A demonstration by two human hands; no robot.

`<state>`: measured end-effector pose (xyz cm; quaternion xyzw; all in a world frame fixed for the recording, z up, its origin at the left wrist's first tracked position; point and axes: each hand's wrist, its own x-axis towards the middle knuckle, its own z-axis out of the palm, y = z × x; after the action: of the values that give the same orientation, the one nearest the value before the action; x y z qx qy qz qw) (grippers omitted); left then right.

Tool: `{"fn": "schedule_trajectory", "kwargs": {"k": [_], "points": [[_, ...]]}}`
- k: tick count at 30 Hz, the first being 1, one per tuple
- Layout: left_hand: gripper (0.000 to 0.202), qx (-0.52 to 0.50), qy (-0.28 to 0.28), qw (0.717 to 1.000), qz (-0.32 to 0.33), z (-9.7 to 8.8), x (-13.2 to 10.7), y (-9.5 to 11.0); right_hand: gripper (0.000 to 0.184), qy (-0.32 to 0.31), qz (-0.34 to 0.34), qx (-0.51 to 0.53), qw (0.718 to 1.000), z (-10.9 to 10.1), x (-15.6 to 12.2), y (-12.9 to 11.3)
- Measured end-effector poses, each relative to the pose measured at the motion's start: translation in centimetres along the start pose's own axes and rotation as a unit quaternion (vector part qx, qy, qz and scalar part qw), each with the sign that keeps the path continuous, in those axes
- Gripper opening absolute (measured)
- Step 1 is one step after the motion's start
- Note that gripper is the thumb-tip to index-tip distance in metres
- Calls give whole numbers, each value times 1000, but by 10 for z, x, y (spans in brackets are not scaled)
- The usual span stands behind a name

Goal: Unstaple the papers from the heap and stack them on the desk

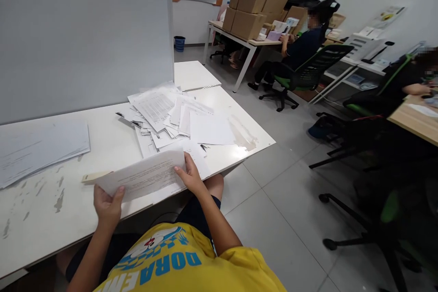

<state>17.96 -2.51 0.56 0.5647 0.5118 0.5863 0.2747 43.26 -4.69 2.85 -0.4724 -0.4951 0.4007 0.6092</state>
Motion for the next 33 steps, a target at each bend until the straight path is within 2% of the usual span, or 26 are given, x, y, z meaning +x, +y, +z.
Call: {"fn": "schedule_trajectory", "kwargs": {"k": [1, 3, 7, 10, 12, 14, 19, 23, 25, 27, 29, 31, 33], "points": [[49, 27, -12, 999, -37, -2, -3, -3, 51, -3, 11, -9, 1000, -1, -2, 2], [45, 67, 0, 995, -71, -5, -6, -7, 56, -21, 17, -28, 999, -5, -3, 3], [43, 60, 120, 990, -41, -8, -8, -7, 65, -100, 12, -117, 988, -24, -2, 3], [42, 24, 169, 985, -17, -10, -6, -7, 71, -122, 29, -277, 953, -44, 7, 14], [43, 15, 173, 985, -11, -11, -5, -6, 76, -93, 41, -358, 928, -57, 20, 23], [41, 14, 165, 986, -13, -10, -5, -4, 79, -32, 65, -394, 916, -69, 37, 31], [38, -5, 134, 990, -49, -7, -7, 0, 74, 134, 112, -377, 909, -85, 68, 33], [43, -15, 101, 991, -91, -7, -7, 2, 68, 179, 21, -347, 920, -68, 52, 17], [46, -11, 81, 991, -110, -7, -6, 5, 63, 123, -10, -267, 956, -50, 33, 7], [51, -8, 59, 990, -130, -6, -3, 9, 60, -2, 12, -135, 991, -29, 12, -3], [54, -12, 32, 988, -150, -5, 0, 15, 57, -108, 61, -26, 992, -11, -4, -10], [55, -20, -1, 986, -167, -3, 3, 20, 54, -132, 117, 22, 984, 2, -14, -15], [54, -23, -21, 983, -182, -2, 4, 25, 51, -113, 166, 33, 979, 7, -18, -20]]}}
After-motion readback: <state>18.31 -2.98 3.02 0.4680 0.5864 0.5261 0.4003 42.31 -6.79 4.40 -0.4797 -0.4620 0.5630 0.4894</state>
